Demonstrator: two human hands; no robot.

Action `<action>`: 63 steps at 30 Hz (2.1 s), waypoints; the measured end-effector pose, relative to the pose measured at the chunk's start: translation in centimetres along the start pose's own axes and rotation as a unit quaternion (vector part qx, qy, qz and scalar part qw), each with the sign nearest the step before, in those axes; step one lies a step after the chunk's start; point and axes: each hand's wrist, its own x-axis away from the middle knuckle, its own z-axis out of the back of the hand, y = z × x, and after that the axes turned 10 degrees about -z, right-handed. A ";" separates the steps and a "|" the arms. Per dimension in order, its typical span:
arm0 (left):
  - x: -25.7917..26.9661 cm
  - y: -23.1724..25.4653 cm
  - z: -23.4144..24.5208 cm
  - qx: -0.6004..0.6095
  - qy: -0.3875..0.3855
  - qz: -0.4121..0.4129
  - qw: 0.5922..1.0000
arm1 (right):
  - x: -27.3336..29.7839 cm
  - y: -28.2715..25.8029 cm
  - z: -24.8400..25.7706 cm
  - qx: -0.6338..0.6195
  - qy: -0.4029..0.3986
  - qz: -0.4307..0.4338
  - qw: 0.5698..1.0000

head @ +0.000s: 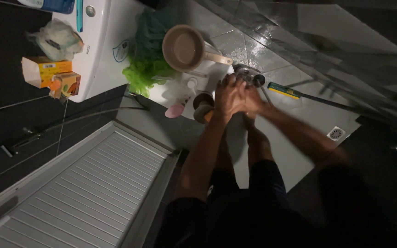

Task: The person is organizing and cleaning bathroom supplies by wiping them with a cloth and arranging them on the toilet tank and in a recessed wall shelf.

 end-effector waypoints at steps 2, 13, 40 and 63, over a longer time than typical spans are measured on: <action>0.4 -0.3 -1.2 0.003 0.002 -0.006 1.000 | -0.9 1.8 0.1 -0.004 -0.005 0.006 1.000; 0.0 0.6 0.9 -0.029 -0.017 0.034 0.999 | 5.2 -3.9 -2.7 -0.039 -0.037 0.046 0.997; -1.5 1.0 9.3 0.320 0.122 0.085 0.936 | 0.5 -3.6 4.5 -0.173 -0.015 -0.068 0.982; 7.5 31.7 29.9 0.298 0.011 -0.337 0.893 | 26.1 -26.8 49.2 -0.227 0.313 -0.308 0.869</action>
